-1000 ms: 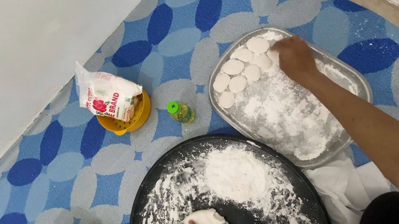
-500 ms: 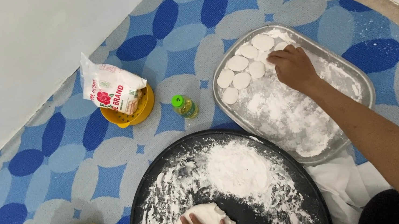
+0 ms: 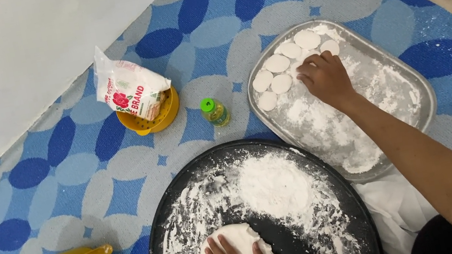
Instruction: The person is preparing dough by pulling off small pieces, rolling them into balls between their palms, and arranging them on a tray.
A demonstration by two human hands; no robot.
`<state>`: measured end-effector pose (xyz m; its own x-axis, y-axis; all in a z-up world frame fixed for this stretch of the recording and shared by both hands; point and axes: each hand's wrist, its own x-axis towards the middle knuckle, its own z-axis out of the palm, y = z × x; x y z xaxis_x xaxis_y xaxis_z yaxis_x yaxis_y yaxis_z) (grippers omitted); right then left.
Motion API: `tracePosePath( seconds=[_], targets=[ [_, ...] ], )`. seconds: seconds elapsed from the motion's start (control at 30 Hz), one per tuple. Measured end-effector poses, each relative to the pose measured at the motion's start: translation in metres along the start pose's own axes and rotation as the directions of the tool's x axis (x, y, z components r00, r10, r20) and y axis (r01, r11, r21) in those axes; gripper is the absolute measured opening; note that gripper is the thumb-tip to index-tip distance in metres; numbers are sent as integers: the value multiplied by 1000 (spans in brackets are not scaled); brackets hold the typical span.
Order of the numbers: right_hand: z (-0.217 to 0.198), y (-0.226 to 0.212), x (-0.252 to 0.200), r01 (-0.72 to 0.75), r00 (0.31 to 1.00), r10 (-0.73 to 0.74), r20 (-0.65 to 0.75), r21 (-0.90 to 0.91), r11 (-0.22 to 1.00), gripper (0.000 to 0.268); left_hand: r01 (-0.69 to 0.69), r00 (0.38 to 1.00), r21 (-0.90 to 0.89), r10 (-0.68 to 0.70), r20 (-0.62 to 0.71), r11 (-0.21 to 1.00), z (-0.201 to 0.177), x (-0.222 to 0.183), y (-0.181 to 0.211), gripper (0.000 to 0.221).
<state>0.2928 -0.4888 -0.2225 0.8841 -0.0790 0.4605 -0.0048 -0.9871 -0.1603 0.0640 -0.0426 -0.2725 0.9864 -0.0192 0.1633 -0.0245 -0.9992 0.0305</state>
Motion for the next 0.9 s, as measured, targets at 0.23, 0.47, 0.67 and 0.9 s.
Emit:
tracePosePath(
  seconds=[0.23, 0.47, 0.67, 0.9],
  targets=[
    [-5, -18, 10, -21, 999, 21, -26, -16, 1000, 17, 24, 1000, -12, -24, -1, 1000, -11, 4, 5, 91],
    [-1, -38, 9, 72, 993, -76, 87, 52, 996, 31, 13, 1000, -5, -13, 15, 1000, -11, 3, 3, 92],
    [5, -38, 10, -15, 992, 11, 129, 28, 999, 33, 6, 998, -16, -5, 55, 1000, -17, 5, 4, 90],
    [7, -44, 8, -134, 974, 128, 186, 21, 991, 39, 4, 995, -29, -1, 100, 1000, -18, 6, 4, 93]
  ],
)
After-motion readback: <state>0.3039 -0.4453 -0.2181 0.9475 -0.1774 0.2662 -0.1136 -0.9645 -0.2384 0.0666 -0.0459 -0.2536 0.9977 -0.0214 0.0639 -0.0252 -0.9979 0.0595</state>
